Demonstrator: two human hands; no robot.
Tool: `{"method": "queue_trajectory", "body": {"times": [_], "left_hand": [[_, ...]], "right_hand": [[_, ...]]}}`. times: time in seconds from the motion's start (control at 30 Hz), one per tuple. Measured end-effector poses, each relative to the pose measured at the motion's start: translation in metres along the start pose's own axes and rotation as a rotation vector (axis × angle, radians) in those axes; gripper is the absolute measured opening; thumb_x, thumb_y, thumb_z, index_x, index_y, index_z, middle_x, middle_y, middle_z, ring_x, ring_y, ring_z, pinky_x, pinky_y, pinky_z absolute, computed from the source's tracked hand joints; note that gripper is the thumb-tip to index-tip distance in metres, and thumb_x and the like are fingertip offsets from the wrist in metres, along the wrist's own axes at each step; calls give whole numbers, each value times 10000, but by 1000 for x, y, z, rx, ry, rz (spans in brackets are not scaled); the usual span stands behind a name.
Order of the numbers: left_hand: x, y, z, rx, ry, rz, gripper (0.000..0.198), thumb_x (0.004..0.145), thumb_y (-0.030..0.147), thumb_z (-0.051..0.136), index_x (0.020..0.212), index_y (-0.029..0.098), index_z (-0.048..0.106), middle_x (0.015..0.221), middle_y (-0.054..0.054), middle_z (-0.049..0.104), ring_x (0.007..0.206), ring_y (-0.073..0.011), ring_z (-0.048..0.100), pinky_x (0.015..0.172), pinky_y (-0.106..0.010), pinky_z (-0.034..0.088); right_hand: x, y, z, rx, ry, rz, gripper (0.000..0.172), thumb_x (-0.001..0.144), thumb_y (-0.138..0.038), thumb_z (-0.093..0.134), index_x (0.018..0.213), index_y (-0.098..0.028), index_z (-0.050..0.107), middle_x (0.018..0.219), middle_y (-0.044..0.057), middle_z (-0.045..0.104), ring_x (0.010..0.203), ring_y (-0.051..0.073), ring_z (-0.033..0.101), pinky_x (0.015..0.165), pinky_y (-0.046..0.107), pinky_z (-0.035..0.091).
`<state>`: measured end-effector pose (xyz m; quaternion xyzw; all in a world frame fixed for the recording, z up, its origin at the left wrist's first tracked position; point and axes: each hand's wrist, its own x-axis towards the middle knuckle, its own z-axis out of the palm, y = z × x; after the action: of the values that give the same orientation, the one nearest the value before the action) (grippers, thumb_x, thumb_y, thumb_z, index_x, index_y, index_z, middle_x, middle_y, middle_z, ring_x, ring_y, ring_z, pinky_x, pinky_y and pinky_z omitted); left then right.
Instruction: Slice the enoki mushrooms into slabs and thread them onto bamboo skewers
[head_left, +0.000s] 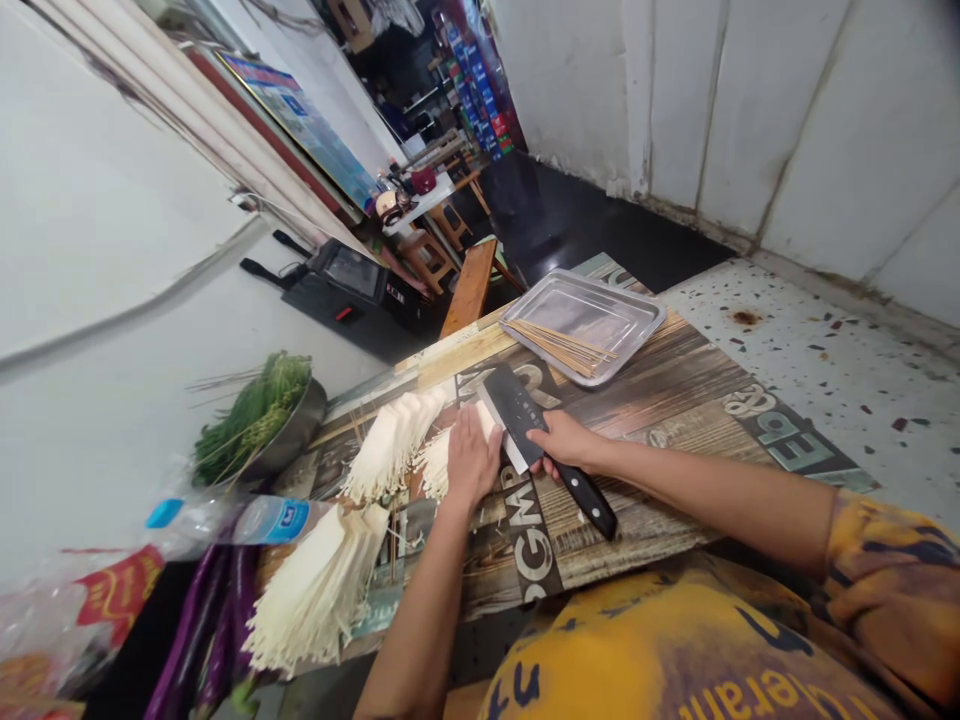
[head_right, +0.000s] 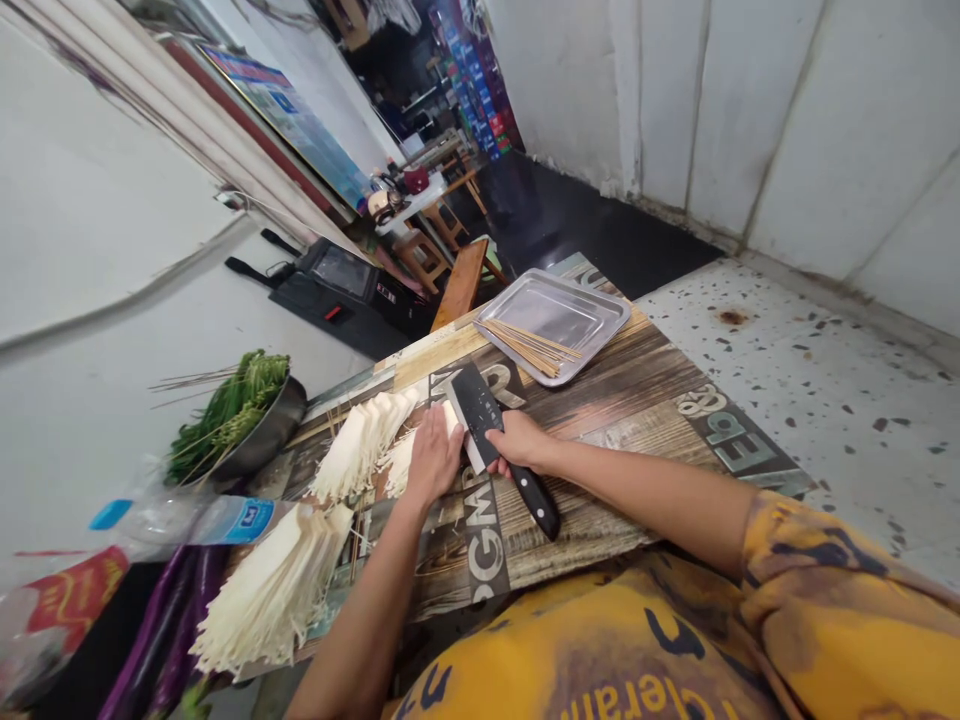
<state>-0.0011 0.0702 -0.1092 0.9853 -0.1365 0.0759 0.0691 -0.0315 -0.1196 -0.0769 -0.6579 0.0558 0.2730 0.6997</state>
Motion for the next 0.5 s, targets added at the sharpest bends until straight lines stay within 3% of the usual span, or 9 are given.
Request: {"method": "queue_trajectory", "body": {"times": [0.17,0.33,0.5], "left_hand": [[1,0,2,-13,-3,-21,696,944,513,182,1426,17,264,1482,-230,304,1406,-290,224,1132,-478,233],[-2,1,1,-29,5,8,711,938,530,176,1437,27,239,1501,-213,273,1416,-277,192,1146,-452,201],[-2,1,0,-61,-10,-44,729,935,533,158,1426,1,242,1491,-237,278,1412,-283,208,1143,-447,205]], "right_hand": [[3,-6,6,-30,0,-2,210,919,-160,400,724,-167,476,459,3,581,318,81,458,348,172,414],[-10,4,13,-53,-8,30,116,922,-164,408,825,-176,470,462,-16,588,301,94,448,315,174,375],[13,-9,29,-75,-12,21,211,923,-188,425,726,-162,497,446,-1,571,313,87,457,331,167,382]]}}
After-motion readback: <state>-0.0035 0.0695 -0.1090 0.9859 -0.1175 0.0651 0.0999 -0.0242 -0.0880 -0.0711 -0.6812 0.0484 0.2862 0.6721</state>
